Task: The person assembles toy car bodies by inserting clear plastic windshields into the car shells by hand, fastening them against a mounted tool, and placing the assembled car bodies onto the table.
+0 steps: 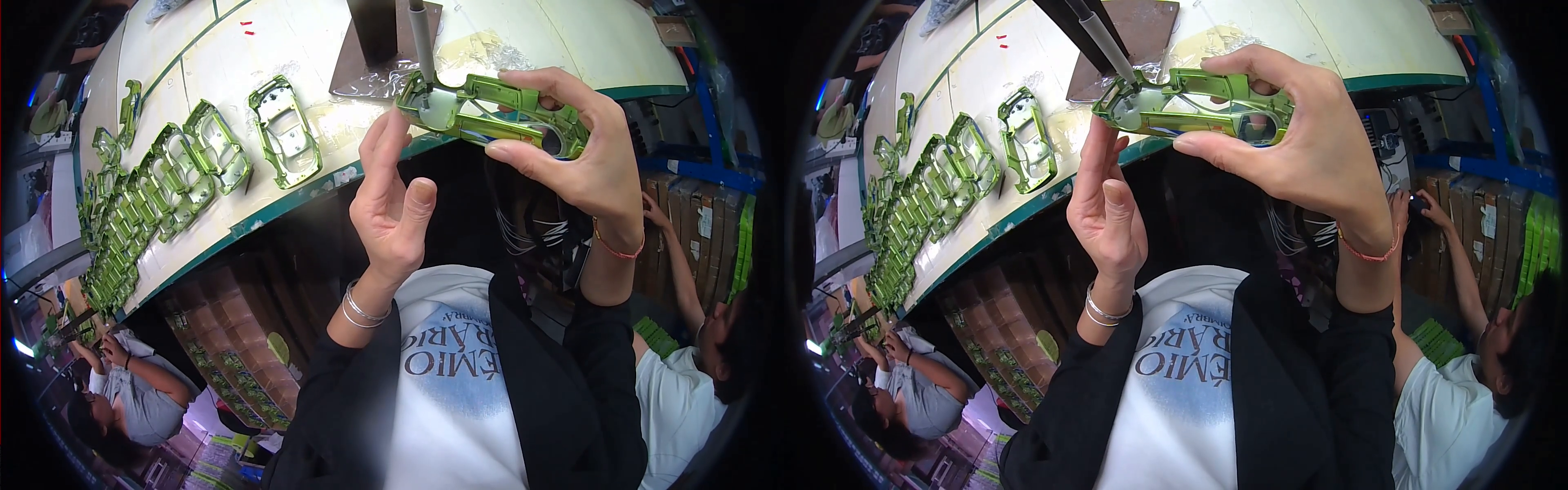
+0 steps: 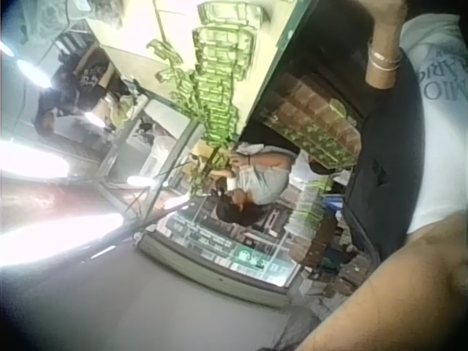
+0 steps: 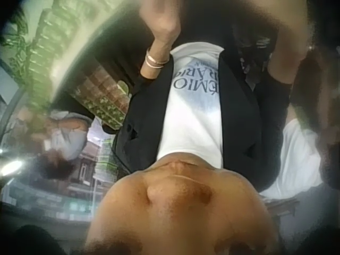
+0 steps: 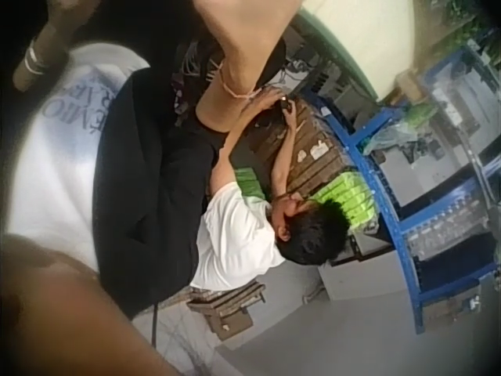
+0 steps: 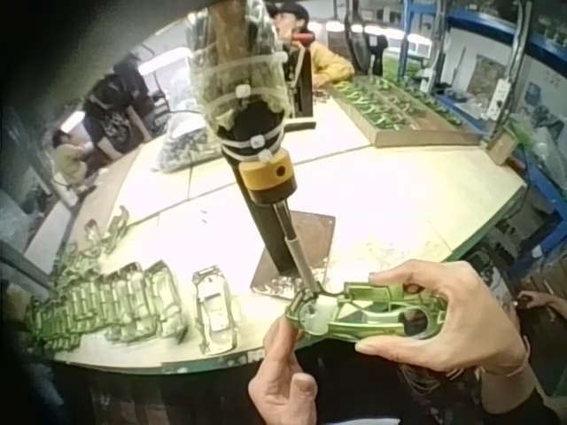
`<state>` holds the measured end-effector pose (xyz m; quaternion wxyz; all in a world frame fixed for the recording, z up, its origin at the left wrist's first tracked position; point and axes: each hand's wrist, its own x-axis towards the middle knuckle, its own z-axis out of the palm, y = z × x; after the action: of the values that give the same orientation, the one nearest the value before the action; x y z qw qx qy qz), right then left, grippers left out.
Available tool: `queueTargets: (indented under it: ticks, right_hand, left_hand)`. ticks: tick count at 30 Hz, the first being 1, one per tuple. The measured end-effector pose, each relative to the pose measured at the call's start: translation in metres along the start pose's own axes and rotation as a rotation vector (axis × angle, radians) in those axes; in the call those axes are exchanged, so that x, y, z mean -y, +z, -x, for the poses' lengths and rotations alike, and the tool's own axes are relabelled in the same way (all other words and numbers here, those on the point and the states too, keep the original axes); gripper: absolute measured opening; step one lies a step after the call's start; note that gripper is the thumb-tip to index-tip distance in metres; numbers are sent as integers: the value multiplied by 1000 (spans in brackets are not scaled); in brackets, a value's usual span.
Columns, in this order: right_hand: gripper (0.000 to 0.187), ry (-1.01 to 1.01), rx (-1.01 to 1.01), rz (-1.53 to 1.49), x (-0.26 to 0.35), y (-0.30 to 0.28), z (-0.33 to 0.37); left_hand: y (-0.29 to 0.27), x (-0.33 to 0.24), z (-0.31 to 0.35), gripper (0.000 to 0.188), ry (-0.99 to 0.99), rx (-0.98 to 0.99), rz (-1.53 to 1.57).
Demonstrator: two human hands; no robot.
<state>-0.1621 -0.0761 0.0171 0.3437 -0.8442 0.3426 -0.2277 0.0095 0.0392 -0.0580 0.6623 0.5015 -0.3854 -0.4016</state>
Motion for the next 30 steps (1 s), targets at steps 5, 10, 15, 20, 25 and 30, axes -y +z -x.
queueTargets:
  ticks: [5,10,15,20,25,30]
  right_hand:
    - [55,34,-39,2,0,9,2]
    - [60,-172,-236,203,-4,34,5]
    - [66,-225,-339,402,-5,36,8]
    - [65,-223,-359,432,-4,34,7]
    - [66,-231,-363,393,-4,32,10]
    - [66,-217,-349,394,-2,28,11]
  left_hand:
    - [3,-6,0,70,-255,-44,-58]
    - [1,42,2,63,126,-11,203]
    - [5,49,-7,61,102,29,269]
    - [7,42,-14,64,78,68,214]
    - [7,43,-9,66,135,55,193]
    - [9,39,-9,68,130,54,203]
